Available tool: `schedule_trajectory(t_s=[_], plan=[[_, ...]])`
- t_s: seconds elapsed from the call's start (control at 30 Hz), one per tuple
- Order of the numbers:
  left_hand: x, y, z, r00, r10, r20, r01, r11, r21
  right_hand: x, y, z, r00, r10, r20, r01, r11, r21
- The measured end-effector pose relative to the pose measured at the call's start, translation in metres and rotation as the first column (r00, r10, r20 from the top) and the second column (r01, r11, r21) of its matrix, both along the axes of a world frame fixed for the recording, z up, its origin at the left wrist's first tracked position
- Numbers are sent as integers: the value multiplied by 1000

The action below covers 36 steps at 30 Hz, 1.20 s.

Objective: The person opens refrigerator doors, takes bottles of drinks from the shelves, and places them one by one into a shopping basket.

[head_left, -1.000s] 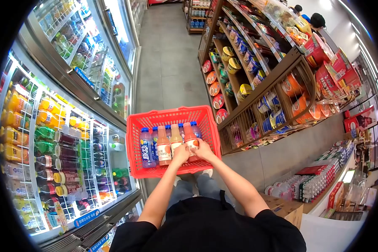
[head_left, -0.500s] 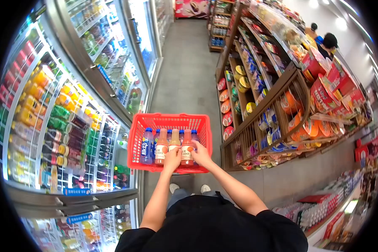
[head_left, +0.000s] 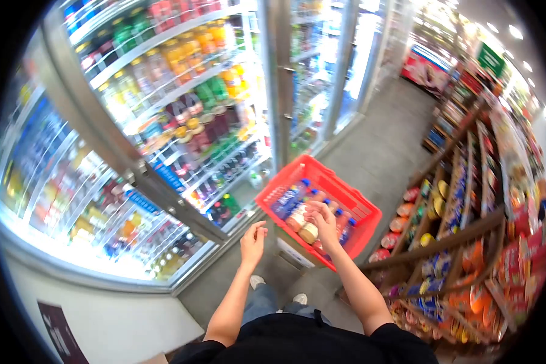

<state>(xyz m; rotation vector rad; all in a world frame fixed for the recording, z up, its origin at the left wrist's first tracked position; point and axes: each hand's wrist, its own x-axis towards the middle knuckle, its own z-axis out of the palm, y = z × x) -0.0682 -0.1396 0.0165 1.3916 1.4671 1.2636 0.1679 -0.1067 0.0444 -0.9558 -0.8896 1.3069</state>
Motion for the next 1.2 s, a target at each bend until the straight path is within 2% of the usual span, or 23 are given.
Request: schedule_trajectory(t_s=[0.07, 0.17, 0.3, 0.33, 0.47, 0.53, 0.67, 0.7, 0.77, 0.8, 0.87, 0.93, 0.97, 1.0, 1.07, 1.13, 1.2], plan=[[-30, -9, 6, 994, 98, 37, -98, 995, -8, -41, 4, 11, 987, 158, -24, -157, 987, 35], [-70, -15, 22, 972, 217, 90, -219, 976, 19, -105, 12, 23, 884, 460, 82, -466, 881, 75], [-127, -19, 52, 929, 338, 150, -353, 932, 84, -189, 40, 28, 856, 513, 63, -517, 848, 119], [-148, -20, 55, 931, 348, 110, -359, 928, 103, -211, 42, 38, 836, 544, 70, -549, 826, 126], [-231, -17, 75, 842, 515, 160, -538, 821, 191, -302, 45, 68, 817, 576, -40, -573, 817, 65], [-269, -10, 93, 770, 633, 73, -630, 738, 241, -341, 49, 76, 785, 606, -130, -606, 794, 44], [-338, 28, 98, 688, 718, 110, -713, 639, 290, -397, 65, 96, 759, 649, -61, -641, 760, 106], [-353, 38, 101, 685, 719, 118, -716, 633, 294, -410, 72, 95, 751, 659, -49, -649, 749, 130], [-379, 52, 107, 777, 628, 36, -620, 754, 218, -427, 79, 101, 758, 651, -23, -643, 754, 134], [-378, 64, 112, 748, 660, 71, -657, 721, 219, -436, 83, 103, 769, 640, -3, -633, 761, 140], [-390, 81, 116, 811, 585, 29, -586, 809, 46, -450, 93, 99, 776, 631, -8, -623, 768, 146], [-389, 95, 127, 868, 384, 314, -372, 923, -101, -457, 100, 90, 785, 619, -8, -612, 778, 138], [-392, 105, 121, 843, 363, 396, -342, 931, -126, -460, 102, 83, 797, 603, -21, -594, 790, 150], [-386, 115, 121, 787, 325, 525, -338, 938, -74, -460, 100, 78, 813, 583, -19, -574, 805, 151], [-390, 120, 113, 804, 251, 540, -282, 959, -26, -458, 97, 71, 810, 586, 2, -581, 802, 138], [-391, 124, 107, 761, 284, 584, -304, 950, -67, -451, 95, 71, 824, 566, 5, -562, 817, 126], [-393, 125, 104, 684, 229, 693, -294, 956, -26, -446, 92, 70, 820, 572, 34, -572, 815, 89]])
